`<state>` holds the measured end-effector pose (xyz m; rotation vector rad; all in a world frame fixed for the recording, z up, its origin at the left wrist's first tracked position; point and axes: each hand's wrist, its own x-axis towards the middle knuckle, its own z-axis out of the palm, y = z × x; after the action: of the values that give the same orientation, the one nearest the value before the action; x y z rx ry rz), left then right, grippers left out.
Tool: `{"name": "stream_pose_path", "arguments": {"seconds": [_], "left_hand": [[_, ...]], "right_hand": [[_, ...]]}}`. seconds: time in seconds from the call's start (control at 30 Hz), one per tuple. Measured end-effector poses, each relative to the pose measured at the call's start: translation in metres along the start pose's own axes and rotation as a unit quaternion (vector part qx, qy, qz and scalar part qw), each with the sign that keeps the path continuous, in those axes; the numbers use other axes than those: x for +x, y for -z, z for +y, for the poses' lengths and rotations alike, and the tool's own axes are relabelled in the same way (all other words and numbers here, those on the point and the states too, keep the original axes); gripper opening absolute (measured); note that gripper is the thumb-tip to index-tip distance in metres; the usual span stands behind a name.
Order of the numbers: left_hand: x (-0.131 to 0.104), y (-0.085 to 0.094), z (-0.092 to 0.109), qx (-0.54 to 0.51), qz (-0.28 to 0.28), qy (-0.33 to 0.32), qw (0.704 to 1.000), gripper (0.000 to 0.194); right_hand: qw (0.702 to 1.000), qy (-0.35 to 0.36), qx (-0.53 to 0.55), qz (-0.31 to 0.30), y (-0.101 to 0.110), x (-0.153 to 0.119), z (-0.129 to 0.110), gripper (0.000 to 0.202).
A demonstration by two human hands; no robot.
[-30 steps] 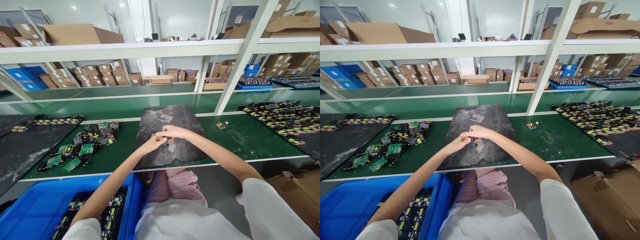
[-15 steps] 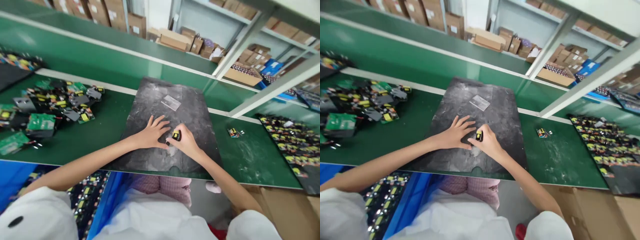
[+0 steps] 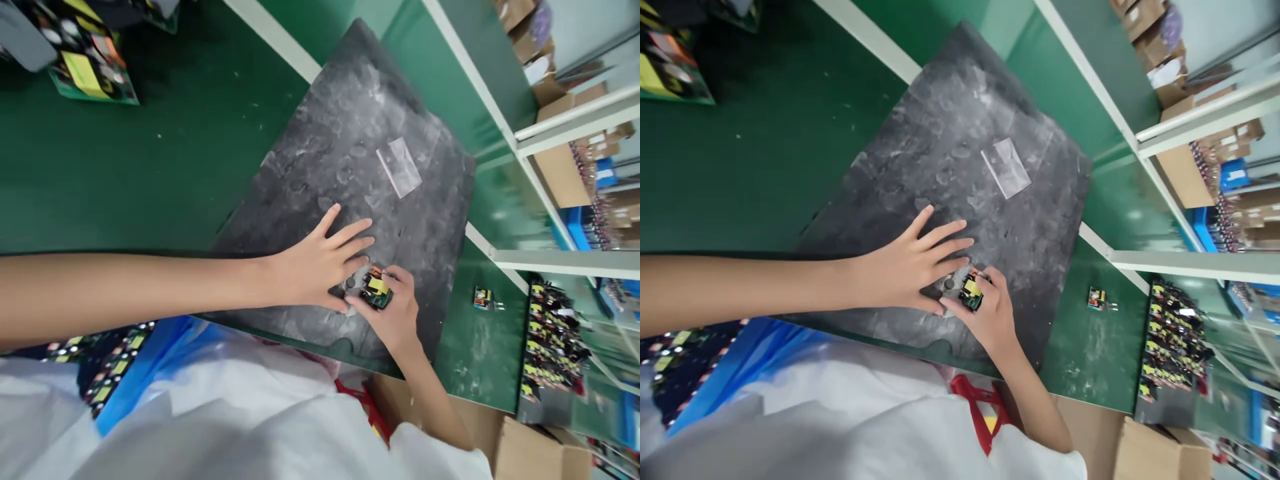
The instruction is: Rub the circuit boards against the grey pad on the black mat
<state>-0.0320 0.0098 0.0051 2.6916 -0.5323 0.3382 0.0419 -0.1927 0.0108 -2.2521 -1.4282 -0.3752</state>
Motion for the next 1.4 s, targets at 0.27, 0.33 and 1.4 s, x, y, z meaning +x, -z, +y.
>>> {"name": "stream_pose_path", "arguments": {"seconds": [0.27, 0.33, 1.4], "left_hand": [[0.001, -0.002, 0.002, -0.008, 0.013, 0.005, 1.0, 0.073], [0.002, -0.002, 0.003, -0.009, 0.016, 0.007, 1.0, 0.072], [0.003, -0.005, 0.004, -0.016, 0.034, 0.015, 0.999, 0.063]], "right_hand": [[0.999, 0.033, -0.028, -0.026, 0.007, 0.006, 0.003, 0.049], [0.999, 0.035, -0.013, -0.018, 0.007, 0.008, 0.003, 0.049], [0.997, 0.016, 0.064, -0.038, 0.005, -0.006, -0.005, 0.055]]}}
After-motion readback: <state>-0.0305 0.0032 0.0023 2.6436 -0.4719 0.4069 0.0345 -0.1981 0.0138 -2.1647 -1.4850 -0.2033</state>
